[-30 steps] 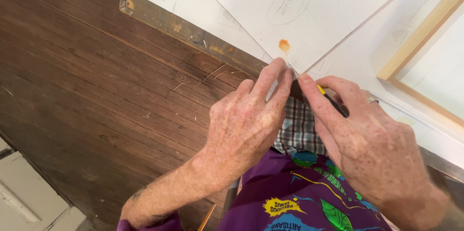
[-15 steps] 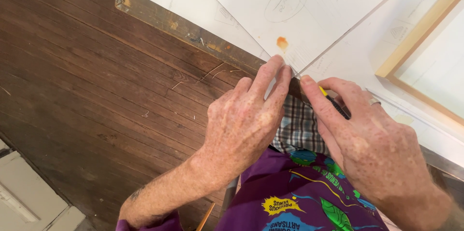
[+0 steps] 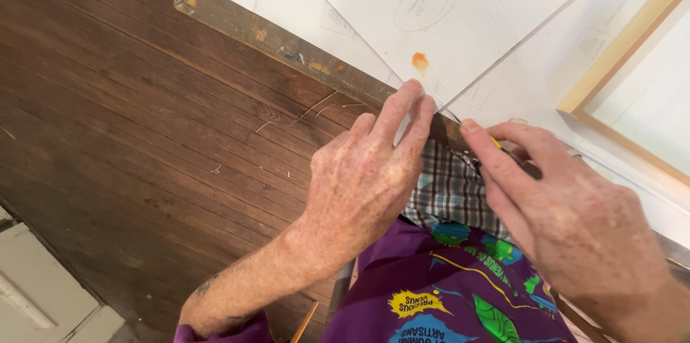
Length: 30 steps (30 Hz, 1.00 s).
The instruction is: Cutting thin plastic spacers to size and fitting them into the inner edges of a wooden picture frame.
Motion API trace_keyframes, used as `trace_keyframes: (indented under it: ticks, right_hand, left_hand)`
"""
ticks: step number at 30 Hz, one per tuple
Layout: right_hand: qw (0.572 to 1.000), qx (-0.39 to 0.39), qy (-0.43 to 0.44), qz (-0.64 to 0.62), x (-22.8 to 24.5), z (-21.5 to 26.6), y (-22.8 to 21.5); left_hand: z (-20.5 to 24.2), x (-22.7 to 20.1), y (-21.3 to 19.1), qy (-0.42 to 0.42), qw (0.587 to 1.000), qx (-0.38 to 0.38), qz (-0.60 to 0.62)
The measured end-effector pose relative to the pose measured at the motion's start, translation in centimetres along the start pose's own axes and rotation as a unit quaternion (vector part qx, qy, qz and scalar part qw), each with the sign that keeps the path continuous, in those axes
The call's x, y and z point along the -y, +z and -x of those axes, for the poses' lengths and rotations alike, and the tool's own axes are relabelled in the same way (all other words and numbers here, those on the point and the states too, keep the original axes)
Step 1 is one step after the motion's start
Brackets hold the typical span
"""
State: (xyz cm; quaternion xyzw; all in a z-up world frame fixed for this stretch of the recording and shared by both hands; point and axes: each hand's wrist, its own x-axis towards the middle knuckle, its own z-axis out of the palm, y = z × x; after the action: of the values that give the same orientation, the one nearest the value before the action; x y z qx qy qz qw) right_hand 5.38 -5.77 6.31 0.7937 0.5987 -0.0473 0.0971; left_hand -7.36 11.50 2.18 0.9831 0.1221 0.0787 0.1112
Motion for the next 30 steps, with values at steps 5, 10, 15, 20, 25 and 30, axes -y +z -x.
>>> trace_keyframes:
  ticks: [5,10,15,20,25,30]
  right_hand:
    - [0.975,-0.045,0.057,-0.209,-0.4,0.6,0.0]
    - [0.971,-0.067,0.037,-0.225,0.5,-0.6,0.5]
    - [0.973,-0.075,0.028,-0.217,0.9,-1.1,0.6]
    - [0.977,-0.063,0.051,-0.197,1.3,-1.6,0.6]
    - [0.985,-0.042,0.050,-0.160,1.5,-1.8,0.4]
    - [0.989,-0.027,0.050,-0.134,1.7,-1.9,0.3]
  left_hand:
    - [0.2,0.0,0.0,0.007,0.999,-0.013,0.032]
    - [0.4,0.0,0.2,-0.003,0.999,-0.028,0.039]
    - [0.4,-0.1,0.4,-0.007,0.999,-0.028,0.033]
    - [0.3,-0.1,0.3,-0.010,0.999,-0.030,0.044]
    - [0.4,-0.1,0.3,-0.012,0.999,-0.017,0.039]
    - [0.2,-0.1,0.3,-0.011,0.999,-0.023,0.035]
